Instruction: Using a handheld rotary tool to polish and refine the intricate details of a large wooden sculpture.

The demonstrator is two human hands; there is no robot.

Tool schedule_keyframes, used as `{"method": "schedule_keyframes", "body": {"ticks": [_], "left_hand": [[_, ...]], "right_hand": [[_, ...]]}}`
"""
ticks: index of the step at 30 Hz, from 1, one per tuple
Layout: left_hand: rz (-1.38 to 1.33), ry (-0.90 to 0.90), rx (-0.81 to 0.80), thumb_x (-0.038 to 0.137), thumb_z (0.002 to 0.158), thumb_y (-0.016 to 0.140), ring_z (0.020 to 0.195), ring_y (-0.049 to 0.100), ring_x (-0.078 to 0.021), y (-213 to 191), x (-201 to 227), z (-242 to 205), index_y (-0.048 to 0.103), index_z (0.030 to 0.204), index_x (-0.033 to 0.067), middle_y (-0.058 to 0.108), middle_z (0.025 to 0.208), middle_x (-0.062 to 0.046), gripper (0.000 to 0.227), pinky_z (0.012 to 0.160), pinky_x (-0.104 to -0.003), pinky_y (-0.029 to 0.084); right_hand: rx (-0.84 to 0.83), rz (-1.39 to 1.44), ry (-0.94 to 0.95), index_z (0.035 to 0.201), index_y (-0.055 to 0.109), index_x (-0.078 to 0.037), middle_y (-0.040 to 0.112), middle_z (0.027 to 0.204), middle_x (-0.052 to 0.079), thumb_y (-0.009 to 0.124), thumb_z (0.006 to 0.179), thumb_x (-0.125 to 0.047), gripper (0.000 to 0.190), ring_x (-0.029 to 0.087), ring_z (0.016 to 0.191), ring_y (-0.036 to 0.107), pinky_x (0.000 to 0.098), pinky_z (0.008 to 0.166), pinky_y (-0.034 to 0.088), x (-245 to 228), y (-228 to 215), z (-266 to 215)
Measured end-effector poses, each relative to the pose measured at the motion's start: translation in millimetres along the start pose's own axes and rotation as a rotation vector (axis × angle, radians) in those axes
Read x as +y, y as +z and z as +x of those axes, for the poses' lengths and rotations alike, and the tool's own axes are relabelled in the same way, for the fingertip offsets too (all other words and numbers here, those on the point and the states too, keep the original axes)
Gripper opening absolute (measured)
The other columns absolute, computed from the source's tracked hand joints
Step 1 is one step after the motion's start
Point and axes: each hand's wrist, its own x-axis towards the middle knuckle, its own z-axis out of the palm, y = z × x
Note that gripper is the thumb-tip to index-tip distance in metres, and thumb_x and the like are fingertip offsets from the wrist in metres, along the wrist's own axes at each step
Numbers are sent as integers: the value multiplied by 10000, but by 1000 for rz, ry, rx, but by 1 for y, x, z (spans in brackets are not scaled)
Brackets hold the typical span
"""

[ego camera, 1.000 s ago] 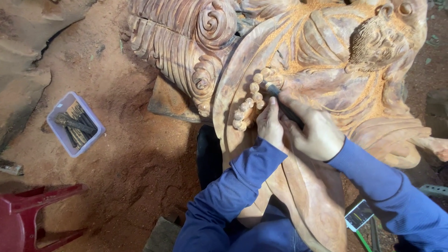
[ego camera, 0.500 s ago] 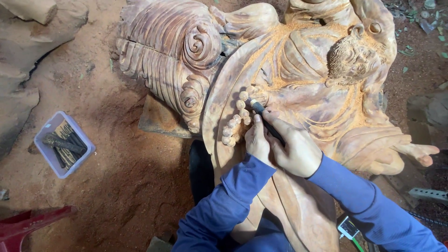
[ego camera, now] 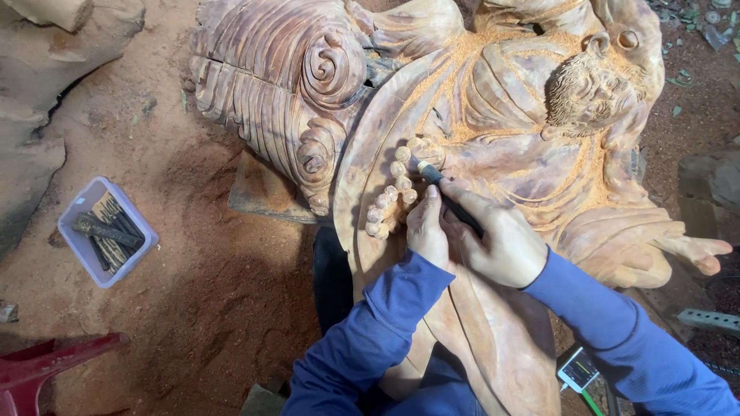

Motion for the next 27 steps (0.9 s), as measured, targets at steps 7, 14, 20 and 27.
{"method": "schedule_keyframes", "body": {"ticks": [7, 14, 20, 27], "left_hand": [[-30, 38, -25, 260, 1068, 590, 944, 733, -225, -1, -4, 2, 707, 1116, -47, 742, 1020, -186, 332, 889, -320, 598], [44, 83, -39, 262, 1053, 627, 1051, 689, -235, 5, -1, -4, 699, 1186, -24, 724, 1111, -157, 324, 966, -363, 548], [-1, 67, -19, 243, 1051, 625, 1049, 697, -233, 2, -6, 0, 701, 1209, 11, 729, 1093, -136, 292, 929, -307, 568], [-88, 64, -18, 266, 1061, 618, 1029, 705, -283, -4, -12, 7, 699, 1178, -6, 722, 1055, -196, 307, 912, -339, 577]], "right_hand": [[-35, -13, -35, 1371, 648, -130, 734, 1179, 212, 672, 792, -87, 582, 473, 1069, 675, 604, 828, 563, 2, -8, 8], [-96, -37, 27, 1371, 652, -156, 736, 1201, 191, 657, 775, -92, 599, 466, 1094, 665, 596, 873, 555, -5, -23, 10], [-79, -37, -35, 1358, 667, -158, 740, 1190, 178, 648, 790, -81, 573, 448, 1074, 682, 560, 842, 576, 20, -17, 7], [-65, -49, -69, 1371, 660, -175, 742, 1178, 163, 645, 798, -91, 578, 433, 1052, 694, 573, 841, 572, 13, -8, 15]]}}
